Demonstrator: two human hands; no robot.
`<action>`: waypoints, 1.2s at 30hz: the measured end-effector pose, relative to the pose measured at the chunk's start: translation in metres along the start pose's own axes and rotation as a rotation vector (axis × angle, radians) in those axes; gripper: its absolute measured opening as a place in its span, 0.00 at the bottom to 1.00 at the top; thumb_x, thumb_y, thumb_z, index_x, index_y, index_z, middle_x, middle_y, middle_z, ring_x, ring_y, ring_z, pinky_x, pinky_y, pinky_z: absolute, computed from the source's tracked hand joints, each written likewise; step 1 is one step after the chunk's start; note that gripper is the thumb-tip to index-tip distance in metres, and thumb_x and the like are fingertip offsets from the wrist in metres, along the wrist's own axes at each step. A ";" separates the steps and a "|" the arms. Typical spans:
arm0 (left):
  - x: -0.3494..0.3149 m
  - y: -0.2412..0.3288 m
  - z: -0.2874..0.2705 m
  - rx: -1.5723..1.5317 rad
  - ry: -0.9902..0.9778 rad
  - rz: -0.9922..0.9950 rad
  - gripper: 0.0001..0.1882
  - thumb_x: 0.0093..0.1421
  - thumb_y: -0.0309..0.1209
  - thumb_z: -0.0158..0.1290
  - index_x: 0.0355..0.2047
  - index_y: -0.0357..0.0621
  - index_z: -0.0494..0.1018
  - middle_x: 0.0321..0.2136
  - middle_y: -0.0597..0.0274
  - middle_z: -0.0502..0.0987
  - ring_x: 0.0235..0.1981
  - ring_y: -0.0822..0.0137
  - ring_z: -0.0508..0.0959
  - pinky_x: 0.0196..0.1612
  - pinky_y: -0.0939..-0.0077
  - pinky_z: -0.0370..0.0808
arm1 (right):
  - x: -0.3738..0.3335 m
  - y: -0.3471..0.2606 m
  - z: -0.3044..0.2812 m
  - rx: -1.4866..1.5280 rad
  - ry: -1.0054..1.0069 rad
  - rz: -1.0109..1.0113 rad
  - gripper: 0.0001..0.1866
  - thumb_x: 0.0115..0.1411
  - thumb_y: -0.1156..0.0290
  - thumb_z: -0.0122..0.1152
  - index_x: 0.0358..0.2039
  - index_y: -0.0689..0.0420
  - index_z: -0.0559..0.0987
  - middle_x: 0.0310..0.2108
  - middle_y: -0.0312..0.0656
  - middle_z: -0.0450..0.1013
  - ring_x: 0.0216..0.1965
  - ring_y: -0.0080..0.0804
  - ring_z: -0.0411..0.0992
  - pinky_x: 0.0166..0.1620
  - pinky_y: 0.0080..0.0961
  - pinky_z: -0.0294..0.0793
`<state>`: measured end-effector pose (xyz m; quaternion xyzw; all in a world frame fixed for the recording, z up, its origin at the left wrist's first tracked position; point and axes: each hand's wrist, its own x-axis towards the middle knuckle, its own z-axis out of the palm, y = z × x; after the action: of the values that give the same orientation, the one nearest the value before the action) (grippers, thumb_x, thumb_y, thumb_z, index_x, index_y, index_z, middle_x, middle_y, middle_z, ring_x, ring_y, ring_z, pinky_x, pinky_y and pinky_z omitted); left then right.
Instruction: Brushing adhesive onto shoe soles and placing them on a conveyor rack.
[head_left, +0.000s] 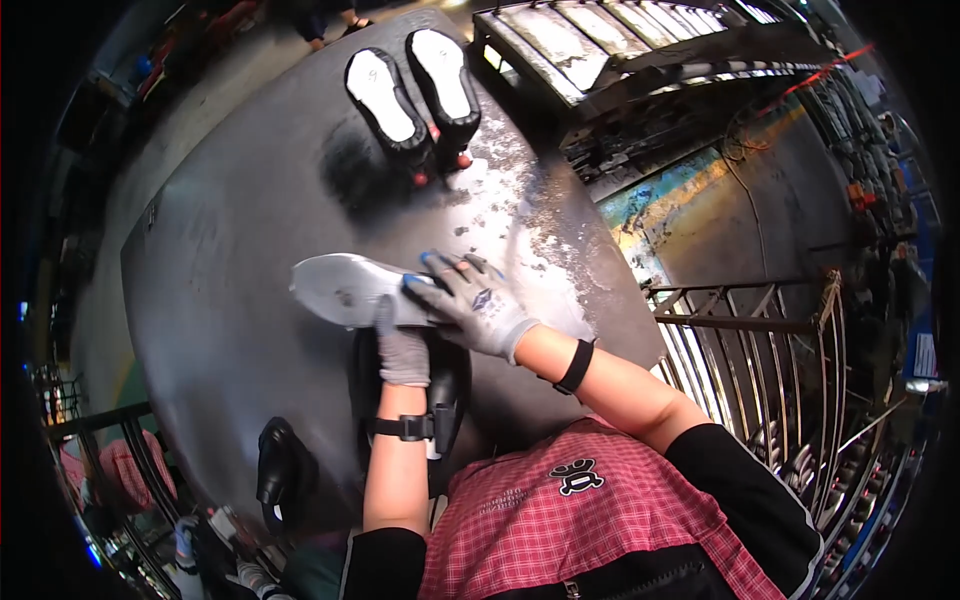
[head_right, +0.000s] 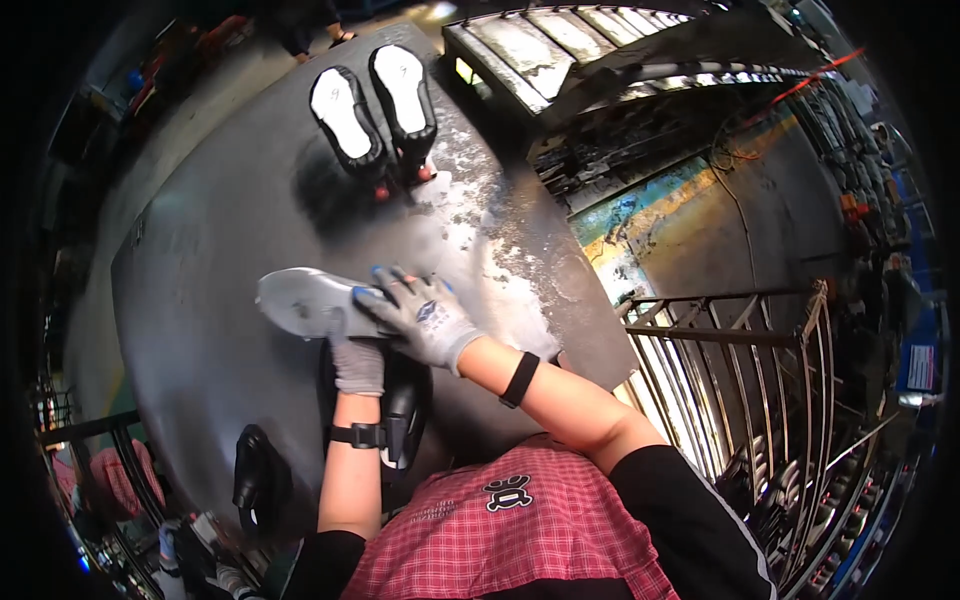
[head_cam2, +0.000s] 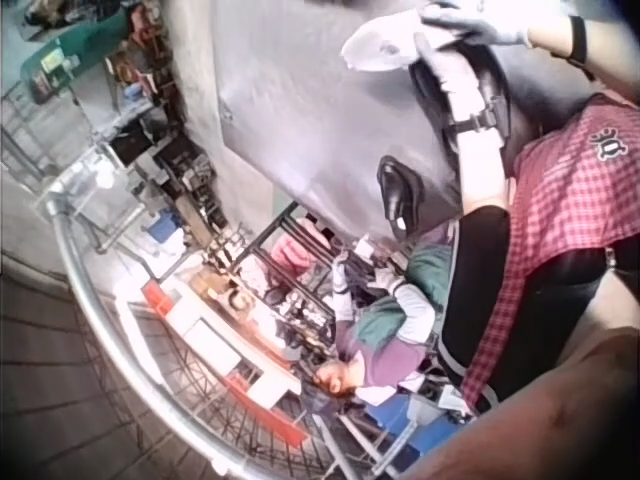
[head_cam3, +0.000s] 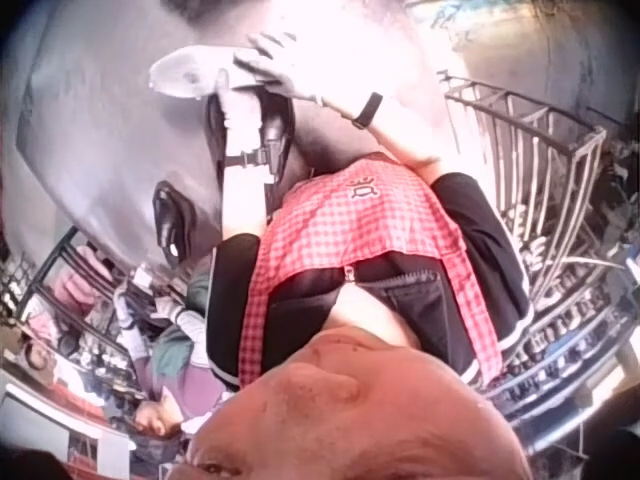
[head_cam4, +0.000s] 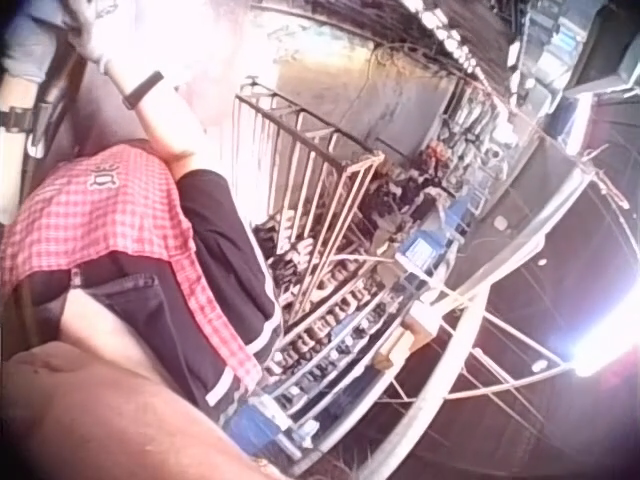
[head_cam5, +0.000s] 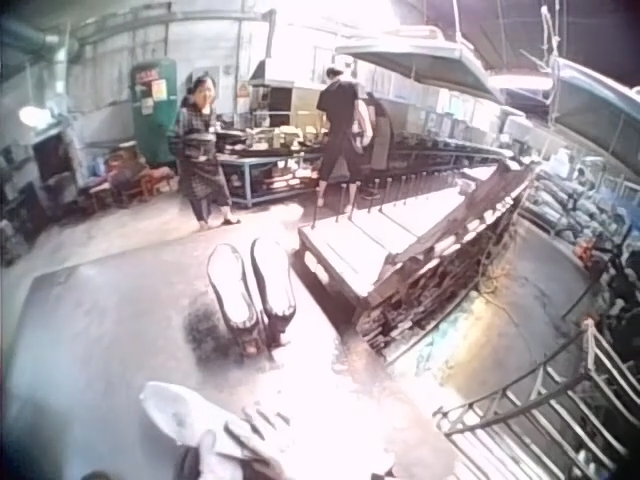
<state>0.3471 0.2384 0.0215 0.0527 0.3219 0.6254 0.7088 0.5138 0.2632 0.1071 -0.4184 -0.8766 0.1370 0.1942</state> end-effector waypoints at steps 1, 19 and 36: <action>-0.002 -0.021 -0.012 0.003 -0.013 -0.043 0.36 0.63 0.51 0.52 0.63 0.40 0.59 0.58 0.51 0.68 0.60 0.54 0.67 0.67 0.56 0.59 | -0.010 0.004 -0.006 0.028 -0.103 0.077 0.37 0.54 0.59 0.65 0.65 0.42 0.64 0.57 0.54 0.66 0.57 0.52 0.66 0.60 0.50 0.63; -0.230 -0.003 -0.115 0.867 0.879 -0.380 0.23 0.58 0.41 0.58 0.48 0.42 0.68 0.33 0.56 0.74 0.28 0.55 0.77 0.27 0.61 0.78 | -0.289 -0.011 -0.074 0.056 0.024 0.777 0.57 0.44 0.56 0.74 0.70 0.53 0.51 0.53 0.58 0.67 0.55 0.53 0.68 0.60 0.42 0.67; -0.154 -0.040 0.049 0.549 0.247 -0.280 0.24 0.56 0.48 0.59 0.49 0.50 0.74 0.46 0.64 0.78 0.46 0.64 0.77 0.41 0.58 0.78 | -0.372 0.029 0.043 0.316 0.124 0.950 0.13 0.56 0.63 0.57 0.40 0.54 0.80 0.34 0.52 0.79 0.36 0.49 0.78 0.39 0.41 0.77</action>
<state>0.4056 0.1041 0.1014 0.1209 0.5663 0.4134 0.7027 0.7275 -0.0157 -0.0269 -0.7440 -0.5446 0.3163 0.2230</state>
